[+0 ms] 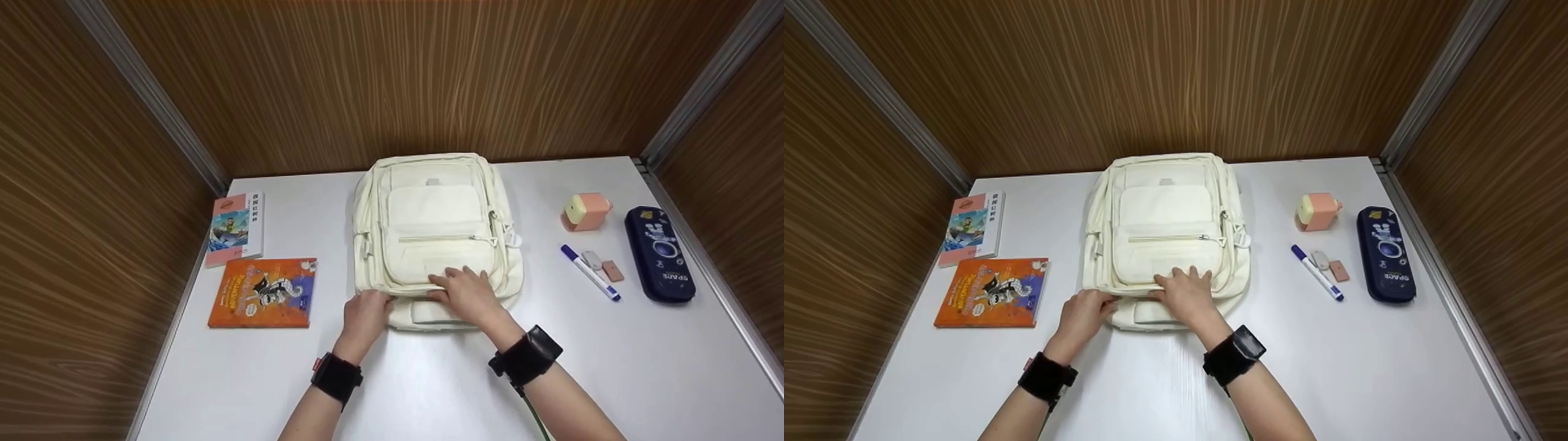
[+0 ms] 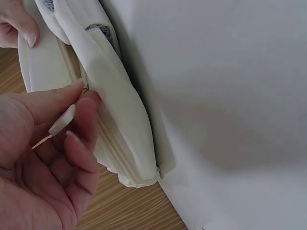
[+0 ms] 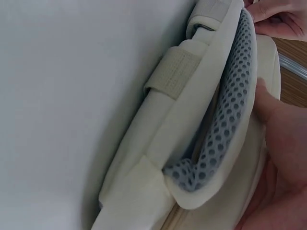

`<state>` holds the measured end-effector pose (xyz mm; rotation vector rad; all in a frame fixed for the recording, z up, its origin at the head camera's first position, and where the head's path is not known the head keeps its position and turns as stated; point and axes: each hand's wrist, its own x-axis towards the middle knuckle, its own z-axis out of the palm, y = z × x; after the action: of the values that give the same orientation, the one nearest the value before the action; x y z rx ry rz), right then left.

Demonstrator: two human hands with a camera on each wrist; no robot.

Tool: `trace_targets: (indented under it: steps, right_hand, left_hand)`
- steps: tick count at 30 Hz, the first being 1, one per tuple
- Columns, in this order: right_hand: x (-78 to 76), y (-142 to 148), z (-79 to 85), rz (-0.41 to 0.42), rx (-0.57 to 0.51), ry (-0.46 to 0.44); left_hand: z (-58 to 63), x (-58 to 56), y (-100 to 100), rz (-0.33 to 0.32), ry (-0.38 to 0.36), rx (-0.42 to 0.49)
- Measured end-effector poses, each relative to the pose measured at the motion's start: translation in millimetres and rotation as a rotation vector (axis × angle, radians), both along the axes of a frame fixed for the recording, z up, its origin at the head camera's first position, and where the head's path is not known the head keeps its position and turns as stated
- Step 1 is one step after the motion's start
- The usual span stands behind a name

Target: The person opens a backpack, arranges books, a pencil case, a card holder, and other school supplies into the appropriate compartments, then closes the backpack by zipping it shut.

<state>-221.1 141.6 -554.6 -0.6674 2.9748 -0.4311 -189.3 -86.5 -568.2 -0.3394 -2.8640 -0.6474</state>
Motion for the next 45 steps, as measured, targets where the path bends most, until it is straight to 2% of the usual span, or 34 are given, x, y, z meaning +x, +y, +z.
trace_targets:
  steps: [4, 10, 14, 19, 22, 29, 37, 45]
  right_hand:
    - [-0.8, 0.4, -3.5, -0.02, -0.061, 0.01]
    - [-2.3, 4.4, -4.1, -0.072, -0.182, 0.011]
    - [-2.7, 7.0, -1.4, -0.089, -0.194, -0.023]
    - [-3.3, 12.3, -0.2, -0.088, -0.192, -0.034]
    - [-3.4, 12.4, -0.9, -0.088, -0.184, -0.046]
    - [-3.9, 11.3, -2.2, -0.066, -0.18, -0.062]
    - [-3.9, 12.9, -1.6, -0.019, -0.165, -0.093]
    - [-3.5, 14.5, -1.3, 0.017, -0.158, -0.13]
  left_hand:
    - [-0.4, 0.1, -0.3, 0.03, 0.012, -0.001]
    - [7.2, -0.8, -2.4, 0.047, 0.062, 0.014]
    - [13.5, -0.6, -7.1, 0.072, 0.088, -0.003]
    - [17.0, -0.9, -19.9, 0.113, 0.071, -0.011]
    - [14.9, -0.3, -27.9, 0.118, 0.076, -0.022]
    - [8.3, -0.1, -41.2, 0.172, 0.082, -0.048]
    - [2.8, -7.7, -51.5, 0.222, 0.099, -0.05]
    - [-7.5, -15.1, -55.3, 0.233, 0.089, -0.074]
